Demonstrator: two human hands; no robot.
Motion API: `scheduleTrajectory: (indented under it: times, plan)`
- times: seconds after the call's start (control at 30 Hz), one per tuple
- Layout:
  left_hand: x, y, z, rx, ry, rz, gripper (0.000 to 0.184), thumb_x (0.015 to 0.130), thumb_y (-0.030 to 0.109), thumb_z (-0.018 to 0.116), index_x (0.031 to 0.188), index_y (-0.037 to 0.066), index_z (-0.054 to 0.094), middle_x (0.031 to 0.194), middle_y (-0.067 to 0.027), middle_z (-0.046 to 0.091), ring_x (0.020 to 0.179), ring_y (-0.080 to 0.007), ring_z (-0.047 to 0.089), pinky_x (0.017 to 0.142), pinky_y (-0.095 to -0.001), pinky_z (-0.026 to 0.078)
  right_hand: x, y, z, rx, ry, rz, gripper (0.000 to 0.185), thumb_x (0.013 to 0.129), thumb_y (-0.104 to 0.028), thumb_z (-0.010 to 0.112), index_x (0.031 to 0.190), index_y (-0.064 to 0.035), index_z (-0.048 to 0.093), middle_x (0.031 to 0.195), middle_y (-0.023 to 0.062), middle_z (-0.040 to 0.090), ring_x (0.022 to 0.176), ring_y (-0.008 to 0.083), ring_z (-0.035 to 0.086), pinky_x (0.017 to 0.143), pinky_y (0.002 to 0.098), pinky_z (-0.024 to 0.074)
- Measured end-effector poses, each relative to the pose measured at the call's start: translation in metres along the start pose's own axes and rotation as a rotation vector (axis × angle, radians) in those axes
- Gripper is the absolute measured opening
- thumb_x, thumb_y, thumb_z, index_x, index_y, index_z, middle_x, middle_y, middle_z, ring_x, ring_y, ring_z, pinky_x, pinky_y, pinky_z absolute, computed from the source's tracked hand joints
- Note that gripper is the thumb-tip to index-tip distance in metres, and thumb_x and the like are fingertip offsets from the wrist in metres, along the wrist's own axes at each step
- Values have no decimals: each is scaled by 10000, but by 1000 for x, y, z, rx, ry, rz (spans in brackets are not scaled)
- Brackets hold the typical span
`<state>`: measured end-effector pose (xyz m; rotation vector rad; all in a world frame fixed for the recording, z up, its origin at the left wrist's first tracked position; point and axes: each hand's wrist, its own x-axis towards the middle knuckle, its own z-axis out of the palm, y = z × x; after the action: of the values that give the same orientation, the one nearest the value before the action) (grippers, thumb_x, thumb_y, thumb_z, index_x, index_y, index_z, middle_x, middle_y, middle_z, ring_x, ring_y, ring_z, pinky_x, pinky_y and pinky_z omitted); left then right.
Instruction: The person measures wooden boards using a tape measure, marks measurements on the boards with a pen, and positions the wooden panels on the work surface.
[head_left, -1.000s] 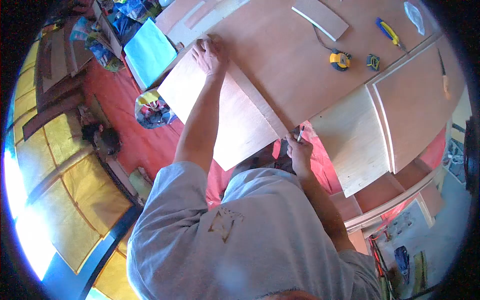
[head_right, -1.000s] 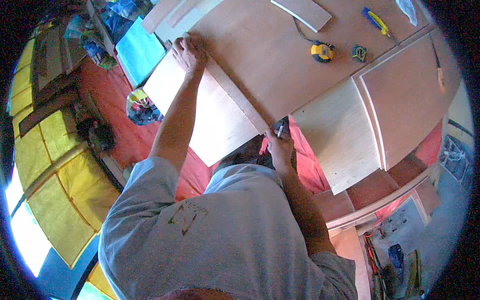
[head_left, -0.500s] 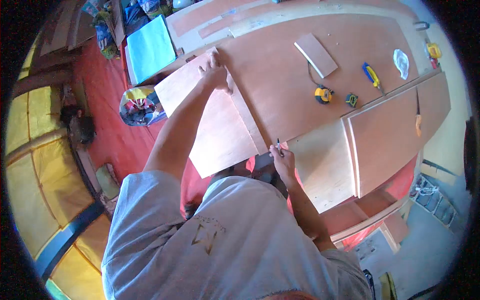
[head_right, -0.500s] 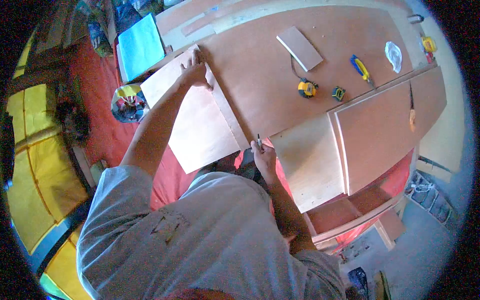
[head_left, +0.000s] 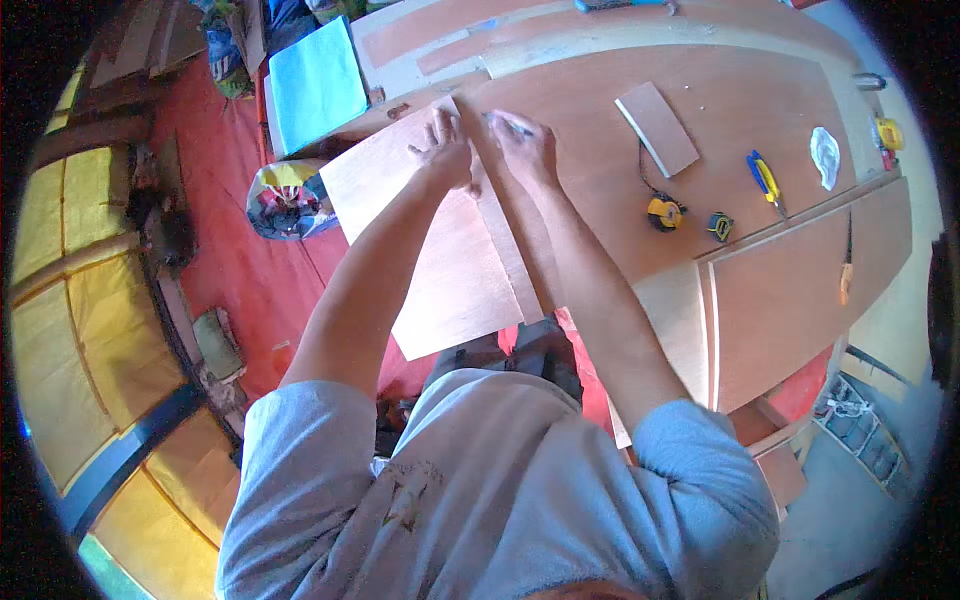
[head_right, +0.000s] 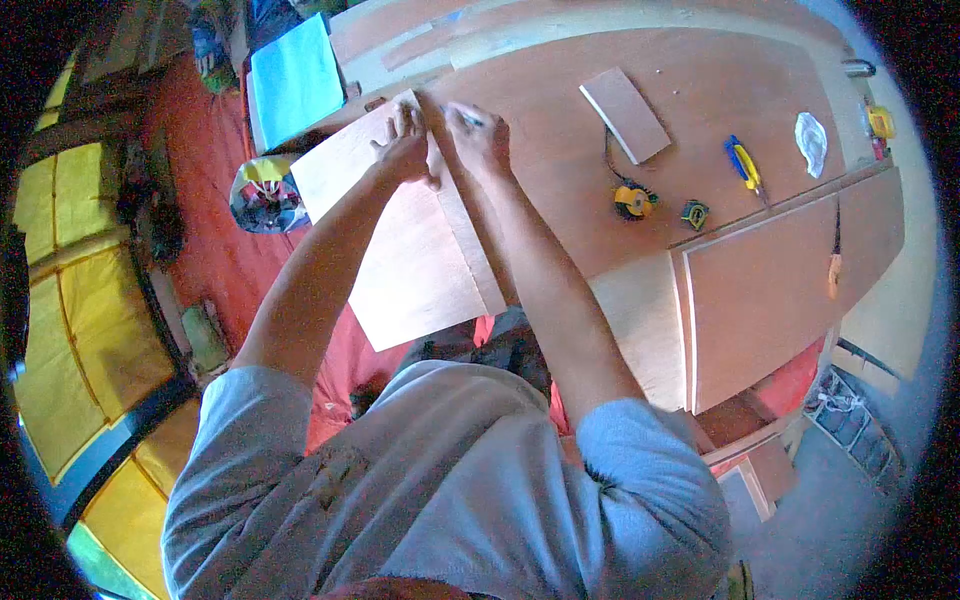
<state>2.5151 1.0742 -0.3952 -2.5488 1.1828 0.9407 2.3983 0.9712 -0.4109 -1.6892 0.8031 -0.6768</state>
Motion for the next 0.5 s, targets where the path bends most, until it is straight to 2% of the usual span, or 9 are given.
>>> scheduleTrajectory:
  times: [0.1,0.17,0.2,0.23,0.3,0.37,0.4,0.47,0.5]
  plan:
    - [0,2,-3,-9,-3,22,1519,579,362,1020,1660,11,12,1709,-309,-101,1562,-559,65,1094,-859,234,37,10,33,-49,-46,-62,333,984,-318,696,1144,-40,782,1005,162,794,949,200,775,841,330,588]
    - [7,2,4,76,27,0,1638,504,470,1031,1627,-52,-41,1698,-334,-79,1552,-558,135,1093,-836,294,51,13,50,-138,-58,-34,337,974,-346,698,1150,-73,788,1027,153,794,963,226,774,857,347,588]
    - [6,1,4,104,41,17,1634,504,492,1028,1617,-76,-24,1691,-355,-58,1541,-560,179,1082,-837,316,58,16,56,-232,-64,-22,342,964,-373,700,1156,-106,793,1048,144,793,977,251,774,873,365,588]
    - [4,2,-1,99,29,11,1634,504,492,1028,1617,-76,-24,1691,-355,-58,1541,-560,179,1082,-837,316,62,19,59,-232,-76,-13,342,964,-373,700,1156,-106,793,1048,144,793,977,251,774,873,365,588]
    - [1,2,-4,34,14,37,1524,577,414,1017,1650,-22,29,1687,-360,-86,1559,-561,60,1101,-855,238,61,28,62,-231,-128,-4,292,934,-379,678,1078,-165,814,1001,142,781,920,354,765,829,441,598]
    - [7,-3,4,118,-2,87,1521,602,506,985,1649,-15,12,1694,-348,-54,1550,-573,63,1040,-904,244,54,40,64,-269,-116,38,287,926,-402,676,1045,-187,823,986,129,783,891,351,766,811,436,602]
    - [9,-7,11,100,50,93,1522,594,541,976,1651,-8,29,1696,-342,-45,1547,-577,81,1031,-911,244,47,50,61,-210,-75,-57,298,920,-413,669,1019,-177,823,960,124,783,878,339,769,807,435,601]
    - [18,-12,20,50,88,79,1578,531,483,1020,1649,-12,22,1694,-351,-47,1546,-566,142,1083,-871,240,14,30,35,-253,-103,-6,263,914,-373,681,993,-165,821,920,136,776,856,329,769,780,425,598]
    - [23,-12,18,-50,28,37,1569,570,464,1017,1639,-34,-19,1689,-348,-111,1535,-613,55,1115,-839,231,1,28,23,-256,-106,-20,246,911,-355,692,976,-155,819,905,137,773,845,328,768,763,424,596]
